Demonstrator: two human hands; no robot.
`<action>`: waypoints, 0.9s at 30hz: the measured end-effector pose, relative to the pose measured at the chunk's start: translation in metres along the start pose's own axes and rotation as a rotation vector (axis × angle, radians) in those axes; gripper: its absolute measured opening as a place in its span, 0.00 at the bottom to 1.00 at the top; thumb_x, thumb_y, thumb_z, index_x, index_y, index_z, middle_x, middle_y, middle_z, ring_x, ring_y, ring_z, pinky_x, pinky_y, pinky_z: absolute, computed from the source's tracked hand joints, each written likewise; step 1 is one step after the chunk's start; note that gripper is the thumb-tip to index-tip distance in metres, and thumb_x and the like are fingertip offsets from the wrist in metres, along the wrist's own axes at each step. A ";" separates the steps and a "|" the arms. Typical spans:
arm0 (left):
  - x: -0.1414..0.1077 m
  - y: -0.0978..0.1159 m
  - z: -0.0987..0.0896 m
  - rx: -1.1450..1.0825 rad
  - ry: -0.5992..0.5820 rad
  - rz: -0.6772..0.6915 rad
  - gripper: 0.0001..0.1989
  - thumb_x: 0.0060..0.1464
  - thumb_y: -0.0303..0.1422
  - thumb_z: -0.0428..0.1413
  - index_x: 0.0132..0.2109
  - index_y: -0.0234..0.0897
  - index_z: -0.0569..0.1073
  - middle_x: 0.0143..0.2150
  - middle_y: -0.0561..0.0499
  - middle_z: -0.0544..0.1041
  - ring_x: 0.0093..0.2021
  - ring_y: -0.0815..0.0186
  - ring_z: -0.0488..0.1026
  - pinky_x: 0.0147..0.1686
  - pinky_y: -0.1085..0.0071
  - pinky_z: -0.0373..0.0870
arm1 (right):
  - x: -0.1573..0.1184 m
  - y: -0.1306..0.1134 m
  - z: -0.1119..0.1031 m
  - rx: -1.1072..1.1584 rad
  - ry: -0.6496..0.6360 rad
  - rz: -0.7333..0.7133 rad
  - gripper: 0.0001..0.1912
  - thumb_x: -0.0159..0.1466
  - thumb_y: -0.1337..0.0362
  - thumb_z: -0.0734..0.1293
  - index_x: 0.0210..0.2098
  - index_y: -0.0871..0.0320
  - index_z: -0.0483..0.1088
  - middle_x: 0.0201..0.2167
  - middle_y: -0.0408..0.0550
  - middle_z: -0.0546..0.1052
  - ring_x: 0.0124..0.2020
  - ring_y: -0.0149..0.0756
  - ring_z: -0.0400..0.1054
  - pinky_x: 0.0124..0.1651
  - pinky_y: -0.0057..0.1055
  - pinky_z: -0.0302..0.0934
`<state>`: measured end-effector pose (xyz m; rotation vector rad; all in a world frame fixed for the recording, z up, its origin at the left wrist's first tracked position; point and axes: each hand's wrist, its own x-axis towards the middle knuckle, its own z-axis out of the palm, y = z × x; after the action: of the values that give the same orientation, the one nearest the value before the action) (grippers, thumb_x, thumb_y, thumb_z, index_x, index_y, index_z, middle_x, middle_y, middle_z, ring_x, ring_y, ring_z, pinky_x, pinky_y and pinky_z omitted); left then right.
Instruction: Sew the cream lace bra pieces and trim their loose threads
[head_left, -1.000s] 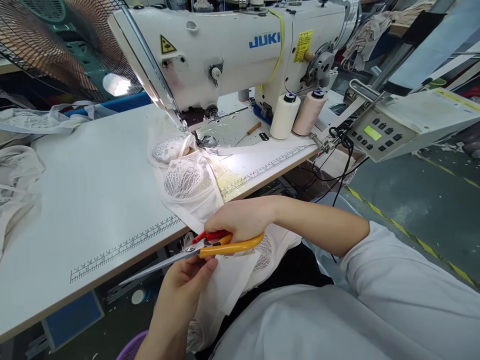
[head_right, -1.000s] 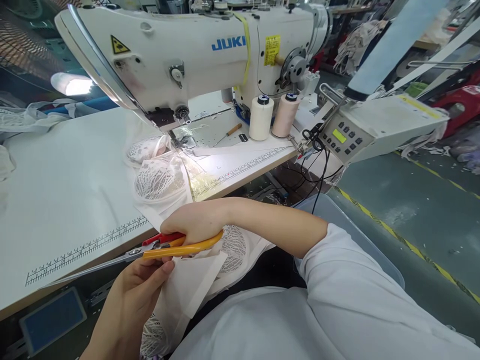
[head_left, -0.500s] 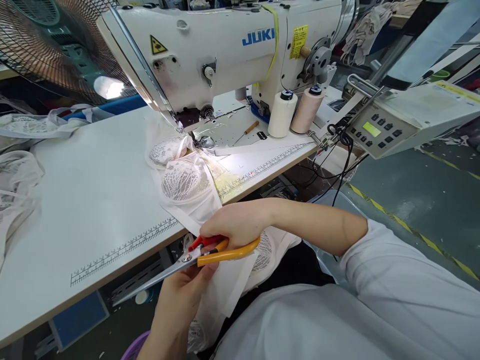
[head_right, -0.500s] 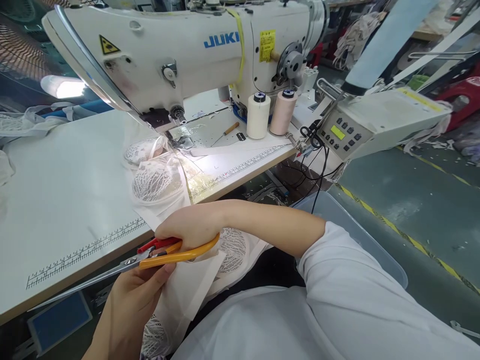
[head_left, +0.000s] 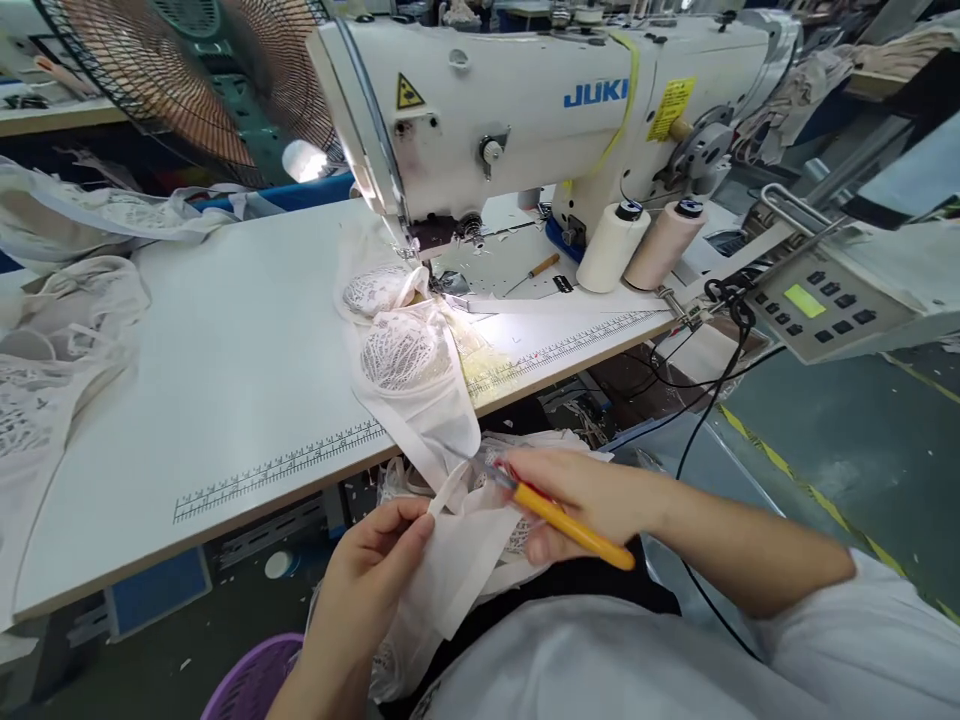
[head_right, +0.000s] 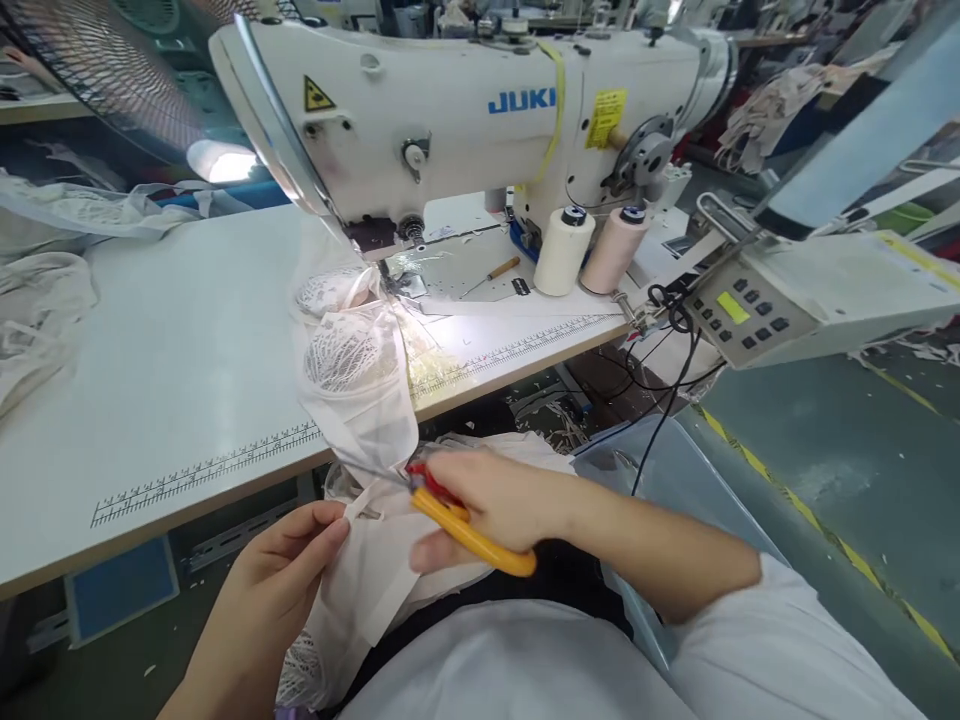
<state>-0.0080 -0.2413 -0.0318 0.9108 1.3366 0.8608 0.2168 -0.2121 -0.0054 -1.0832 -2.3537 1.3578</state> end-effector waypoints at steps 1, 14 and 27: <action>0.000 0.000 0.000 -0.001 0.012 0.005 0.13 0.37 0.40 0.64 0.27 0.36 0.75 0.23 0.52 0.73 0.23 0.70 0.66 0.22 0.77 0.63 | -0.007 0.004 0.004 -0.040 -0.081 0.041 0.22 0.53 0.44 0.64 0.28 0.57 0.56 0.24 0.41 0.62 0.23 0.29 0.54 0.25 0.26 0.51; -0.003 0.005 0.008 0.048 -0.034 -0.052 0.14 0.37 0.42 0.63 0.24 0.35 0.73 0.20 0.53 0.70 0.21 0.70 0.64 0.20 0.77 0.62 | -0.007 0.005 0.030 -0.219 -0.189 0.152 0.22 0.58 0.43 0.57 0.28 0.57 0.61 0.24 0.45 0.69 0.22 0.33 0.60 0.24 0.27 0.49; -0.002 0.009 0.008 0.117 -0.024 -0.013 0.13 0.39 0.41 0.62 0.22 0.35 0.73 0.20 0.54 0.69 0.20 0.71 0.62 0.20 0.77 0.60 | -0.005 0.006 0.042 -0.154 -0.149 0.289 0.25 0.56 0.40 0.59 0.27 0.58 0.62 0.23 0.47 0.69 0.24 0.35 0.62 0.24 0.27 0.51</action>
<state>-0.0003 -0.2401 -0.0228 0.9997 1.3822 0.7660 0.2019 -0.2418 -0.0328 -1.4619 -2.5189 1.4114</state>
